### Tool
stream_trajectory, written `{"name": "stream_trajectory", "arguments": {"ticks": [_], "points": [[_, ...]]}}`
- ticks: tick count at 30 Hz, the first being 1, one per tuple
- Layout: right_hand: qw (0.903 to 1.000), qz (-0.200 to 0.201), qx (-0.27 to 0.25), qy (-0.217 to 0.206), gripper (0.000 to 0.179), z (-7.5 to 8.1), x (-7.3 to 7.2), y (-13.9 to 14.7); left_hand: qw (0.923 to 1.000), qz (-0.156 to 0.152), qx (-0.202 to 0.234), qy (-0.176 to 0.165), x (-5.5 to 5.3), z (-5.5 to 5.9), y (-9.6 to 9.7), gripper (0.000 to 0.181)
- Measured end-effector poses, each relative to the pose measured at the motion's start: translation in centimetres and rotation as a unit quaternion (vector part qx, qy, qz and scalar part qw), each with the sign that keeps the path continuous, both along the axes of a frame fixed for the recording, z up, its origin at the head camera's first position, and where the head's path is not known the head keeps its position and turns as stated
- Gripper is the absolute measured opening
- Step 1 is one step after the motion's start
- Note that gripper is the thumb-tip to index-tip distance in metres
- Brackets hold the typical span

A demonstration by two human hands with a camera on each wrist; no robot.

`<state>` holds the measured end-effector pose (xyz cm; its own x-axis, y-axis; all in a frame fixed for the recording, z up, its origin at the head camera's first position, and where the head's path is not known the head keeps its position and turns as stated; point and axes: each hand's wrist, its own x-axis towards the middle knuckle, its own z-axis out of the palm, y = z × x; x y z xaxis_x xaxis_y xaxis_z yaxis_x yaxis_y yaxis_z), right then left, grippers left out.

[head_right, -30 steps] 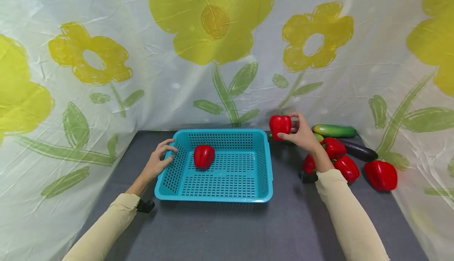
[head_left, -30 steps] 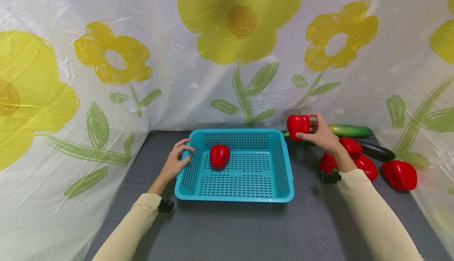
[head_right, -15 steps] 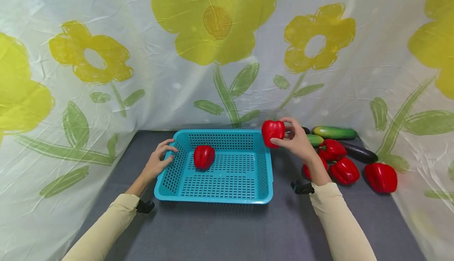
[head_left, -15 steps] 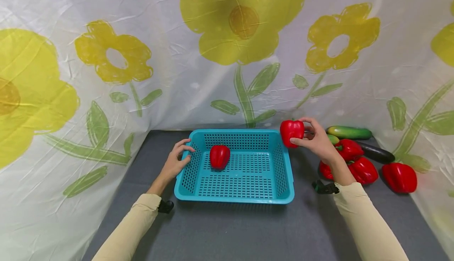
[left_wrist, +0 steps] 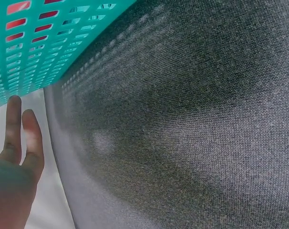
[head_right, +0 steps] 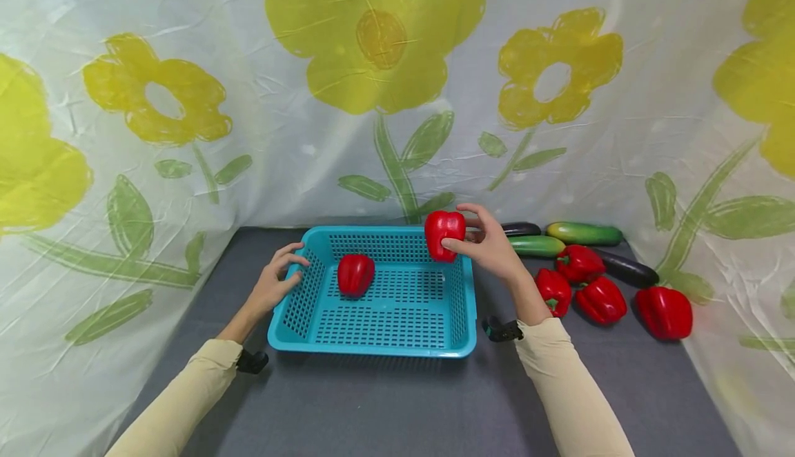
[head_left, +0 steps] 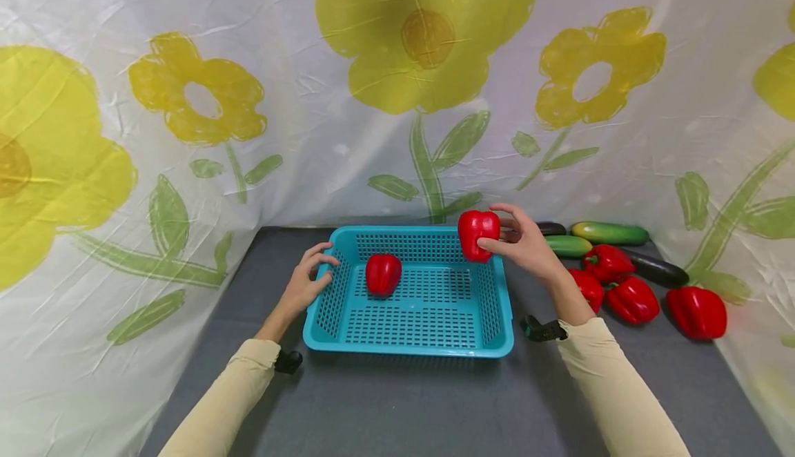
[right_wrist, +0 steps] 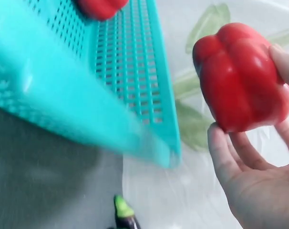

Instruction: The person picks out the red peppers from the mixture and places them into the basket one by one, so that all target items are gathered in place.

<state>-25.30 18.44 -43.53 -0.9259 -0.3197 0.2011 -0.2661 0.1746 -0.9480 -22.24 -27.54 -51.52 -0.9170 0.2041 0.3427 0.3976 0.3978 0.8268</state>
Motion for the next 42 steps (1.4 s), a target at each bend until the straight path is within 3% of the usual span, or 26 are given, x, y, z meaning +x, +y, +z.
{"name": "stream_trajectory", "arguments": {"ticks": [8, 11, 26, 36, 42], "points": [[0.9994, 0.028, -0.018, -0.014, 0.056, 0.1, -0.9, -2.8, 0.9999, -0.011, 0.001, 0.004, 1.4, 2.9, 1.3, 0.019], [0.9990, 0.035, -0.023, -0.018, 0.055, 0.0, -1.1, -3.7, 0.9999, -0.011, 0.001, 0.003, 1.6, 3.2, 1.4, 0.020], [0.9965, 0.035, -0.045, -0.062, 0.056, -2.3, -1.9, -7.5, 0.9999, -0.011, 0.011, -0.003, 1.4, 3.3, 1.3, 0.020], [0.9884, 0.052, -0.067, -0.126, 0.058, -3.7, -2.2, -8.8, 0.9998, -0.008, 0.017, -0.008, 1.7, 3.2, 1.2, 0.020], [0.9903, 0.048, -0.047, -0.121, 0.058, -4.6, -2.2, -9.4, 0.9998, -0.009, 0.019, -0.007, 1.7, 3.2, 1.2, 0.020]]}}
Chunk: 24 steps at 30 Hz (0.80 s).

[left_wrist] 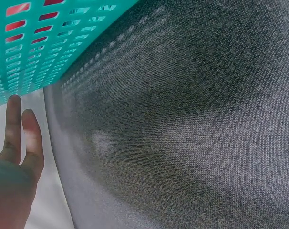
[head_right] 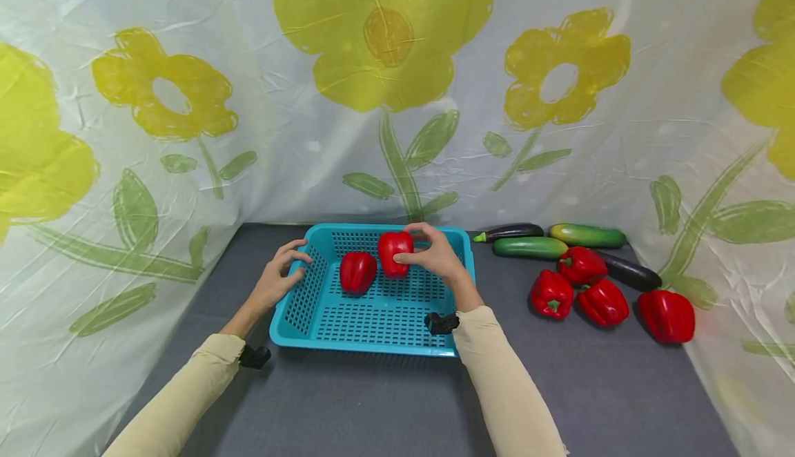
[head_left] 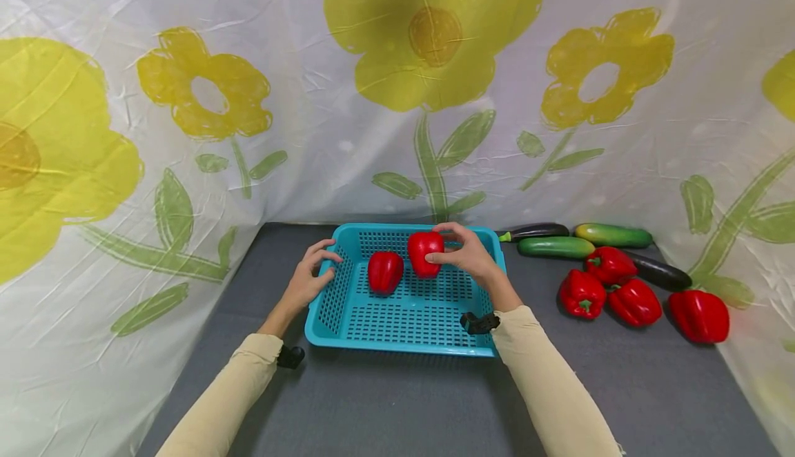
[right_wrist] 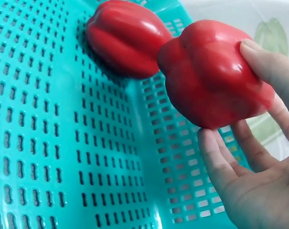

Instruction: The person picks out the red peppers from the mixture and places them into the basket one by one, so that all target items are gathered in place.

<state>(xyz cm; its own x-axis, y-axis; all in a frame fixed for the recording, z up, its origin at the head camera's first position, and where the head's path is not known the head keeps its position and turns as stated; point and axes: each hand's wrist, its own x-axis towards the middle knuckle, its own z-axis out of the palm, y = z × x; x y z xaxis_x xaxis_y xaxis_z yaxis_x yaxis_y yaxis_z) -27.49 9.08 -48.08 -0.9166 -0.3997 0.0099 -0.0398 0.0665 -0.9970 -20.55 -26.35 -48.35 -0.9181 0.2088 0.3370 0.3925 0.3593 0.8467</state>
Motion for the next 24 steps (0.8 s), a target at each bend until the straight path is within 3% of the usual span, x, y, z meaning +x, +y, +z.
{"name": "stream_trajectory", "arguments": {"ticks": [18, 24], "points": [[0.9987, 0.002, 0.051, -0.003, 0.057, -1.7, -0.3, -1.1, 1.0000, 0.002, -0.004, 0.004, -0.1, -0.2, 0.0, 0.020], [0.9978, 0.002, 0.062, -0.021, 0.056, -2.2, -0.4, -1.5, 1.0000, -0.001, -0.004, 0.005, 0.0, -0.1, -0.1, 0.020]]}}
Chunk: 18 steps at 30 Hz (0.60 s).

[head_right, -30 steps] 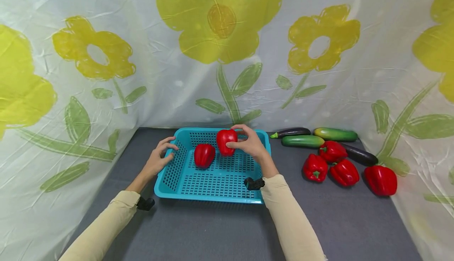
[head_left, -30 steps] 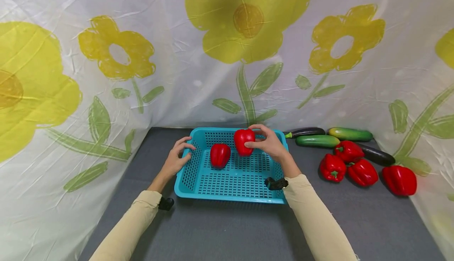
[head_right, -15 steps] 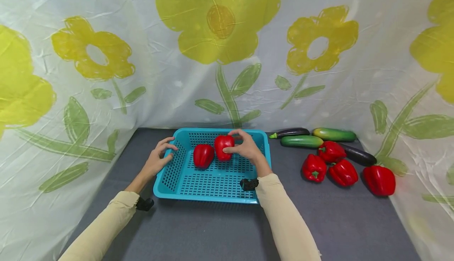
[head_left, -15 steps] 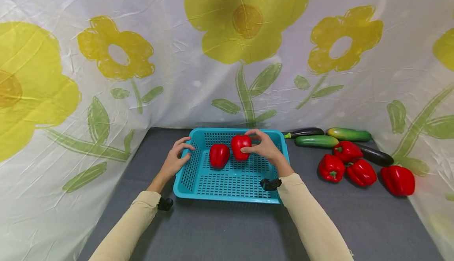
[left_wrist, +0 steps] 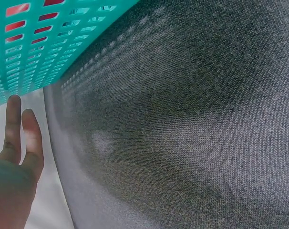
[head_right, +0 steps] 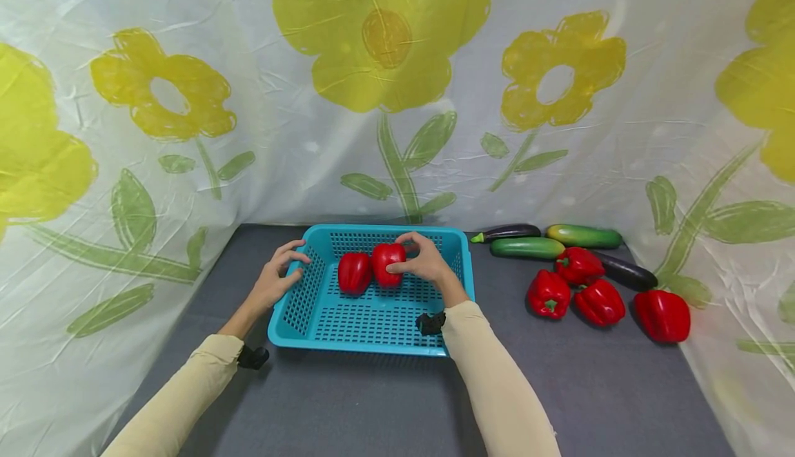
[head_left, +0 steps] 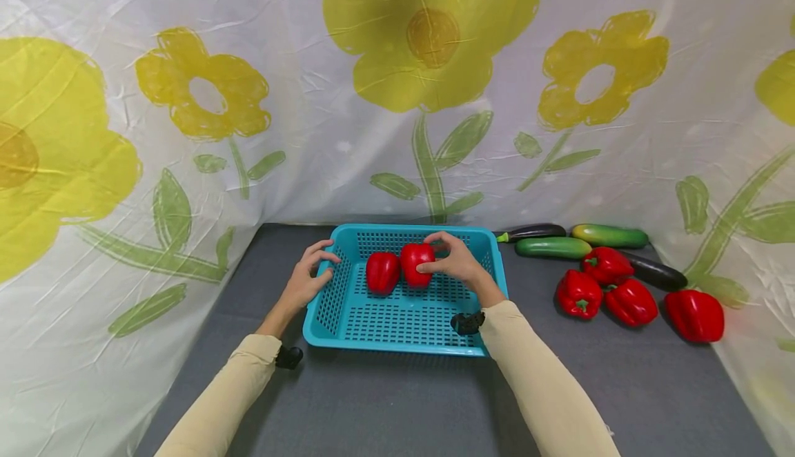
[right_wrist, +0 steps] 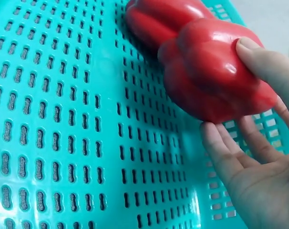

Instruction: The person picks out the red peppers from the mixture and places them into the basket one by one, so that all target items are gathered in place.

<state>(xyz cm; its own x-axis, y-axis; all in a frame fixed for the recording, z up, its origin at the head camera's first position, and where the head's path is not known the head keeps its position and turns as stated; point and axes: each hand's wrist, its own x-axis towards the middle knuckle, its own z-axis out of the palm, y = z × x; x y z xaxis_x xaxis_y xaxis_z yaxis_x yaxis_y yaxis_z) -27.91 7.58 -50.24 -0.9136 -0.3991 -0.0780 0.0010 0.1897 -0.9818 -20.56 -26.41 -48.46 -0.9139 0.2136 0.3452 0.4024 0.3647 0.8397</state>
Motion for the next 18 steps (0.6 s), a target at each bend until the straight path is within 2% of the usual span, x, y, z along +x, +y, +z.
{"name": "stream_trajectory", "arguments": {"ticks": [10, 18], "points": [[0.9988, -0.016, -0.001, -0.047, 0.052, -0.9, -0.1, -0.3, 1.0000, -0.001, 0.000, -0.003, 0.2, 0.2, 0.1, 0.020], [0.9983, -0.026, 0.004, -0.051, 0.051, -1.3, -0.1, -0.8, 1.0000, 0.000, -0.002, 0.003, 0.2, 0.3, 0.2, 0.019]]}}
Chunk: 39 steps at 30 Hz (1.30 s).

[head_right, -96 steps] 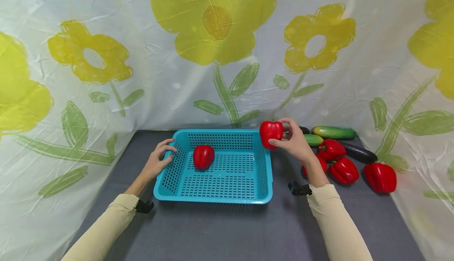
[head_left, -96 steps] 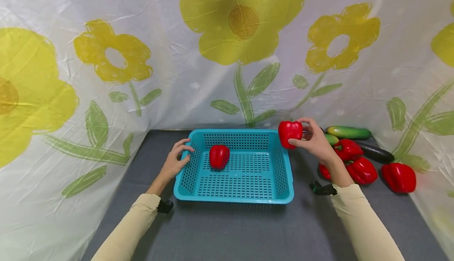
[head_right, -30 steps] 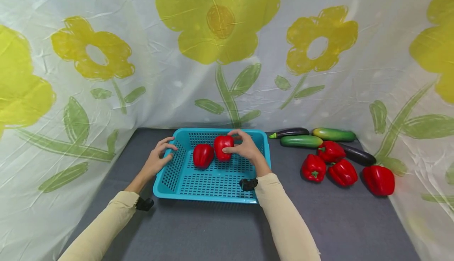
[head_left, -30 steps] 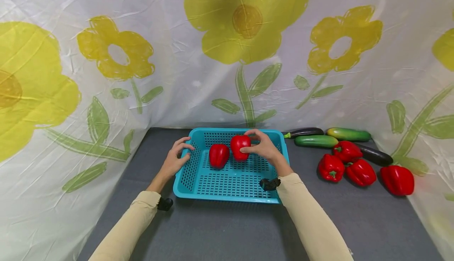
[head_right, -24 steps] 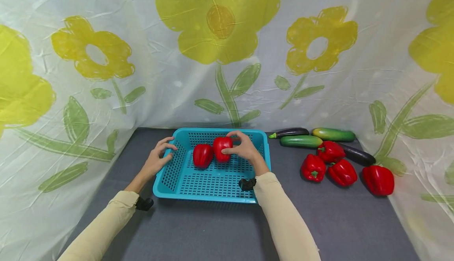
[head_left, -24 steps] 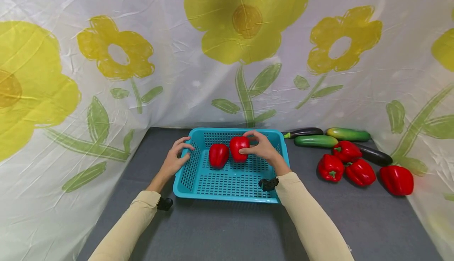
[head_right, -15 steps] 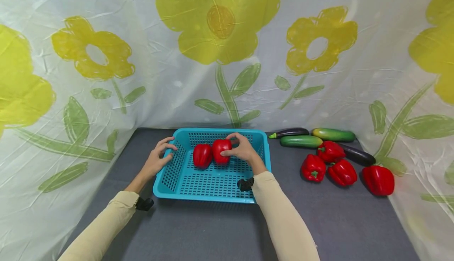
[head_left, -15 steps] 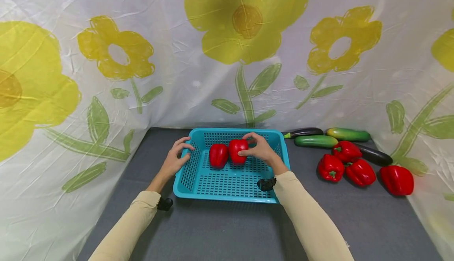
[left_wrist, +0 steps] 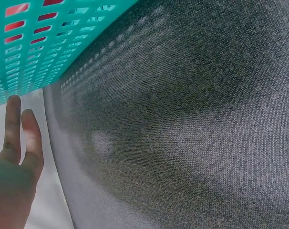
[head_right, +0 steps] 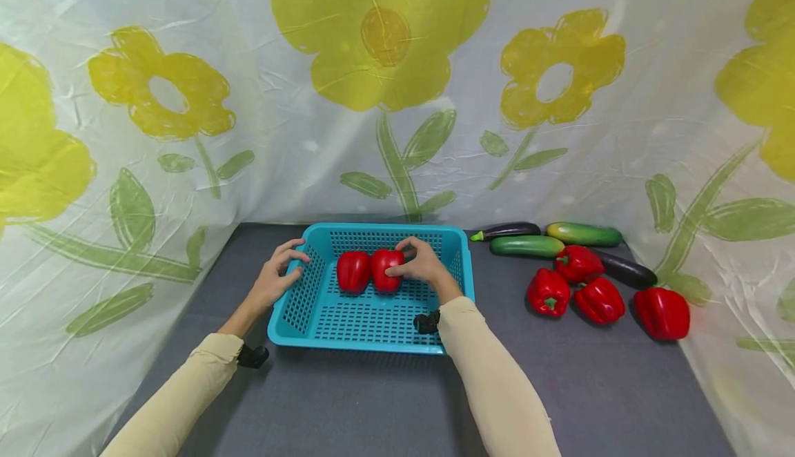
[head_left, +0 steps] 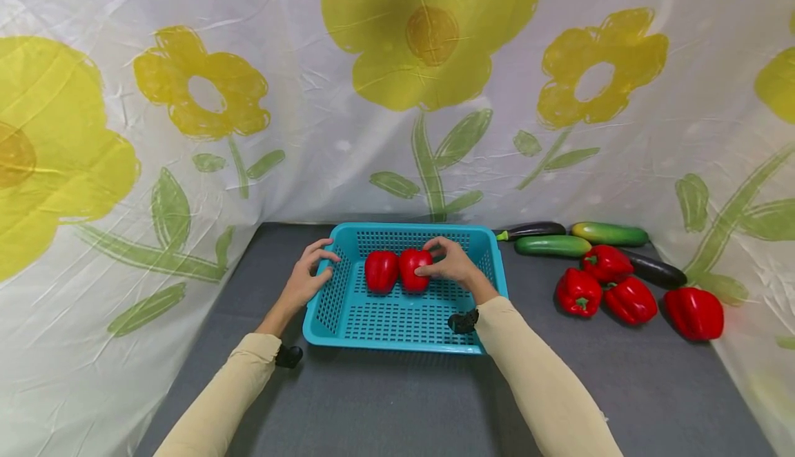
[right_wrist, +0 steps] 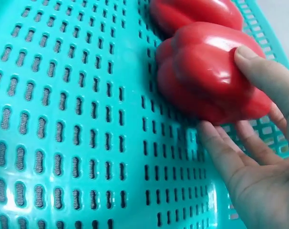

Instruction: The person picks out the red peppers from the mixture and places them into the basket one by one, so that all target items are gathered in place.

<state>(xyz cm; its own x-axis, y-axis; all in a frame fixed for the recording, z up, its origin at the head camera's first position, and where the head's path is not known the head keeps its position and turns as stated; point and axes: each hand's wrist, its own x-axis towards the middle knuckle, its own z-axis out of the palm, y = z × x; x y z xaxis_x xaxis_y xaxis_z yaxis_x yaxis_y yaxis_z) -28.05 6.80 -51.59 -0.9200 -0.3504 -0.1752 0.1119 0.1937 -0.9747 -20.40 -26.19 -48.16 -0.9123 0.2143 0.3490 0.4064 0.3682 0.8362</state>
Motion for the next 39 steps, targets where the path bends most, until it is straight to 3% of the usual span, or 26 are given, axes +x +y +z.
{"name": "stream_trajectory", "arguments": {"ticks": [7, 11, 20, 26, 33, 39], "points": [[0.9999, 0.008, 0.006, -0.013, 0.058, 0.2, 0.0, 0.2, 1.0000, -0.001, 0.001, -0.004, 0.0, -0.1, -0.1, 0.020], [0.9991, 0.035, 0.009, -0.021, 0.069, 1.0, 0.0, 0.7, 1.0000, 0.003, 0.001, -0.005, -0.1, -0.2, -0.2, 0.019], [0.9961, 0.085, 0.023, 0.000, 0.073, 2.9, -0.2, 2.3, 1.0000, 0.006, -0.004, -0.005, 0.0, 0.0, -0.1, 0.020], [0.9935, 0.114, -0.001, 0.005, 0.073, 3.9, -0.2, 3.9, 0.9999, 0.008, -0.006, -0.002, 0.0, 0.1, 0.1, 0.020], [0.9940, 0.103, -0.017, 0.033, 0.066, 5.1, 0.5, 6.0, 1.0000, 0.007, -0.004, -0.005, 0.2, 0.1, 0.3, 0.018], [0.9942, 0.069, -0.071, 0.043, 0.056, 6.0, 1.1, 7.4, 1.0000, 0.006, -0.001, 0.000, 0.1, 0.1, 0.2, 0.019]]}}
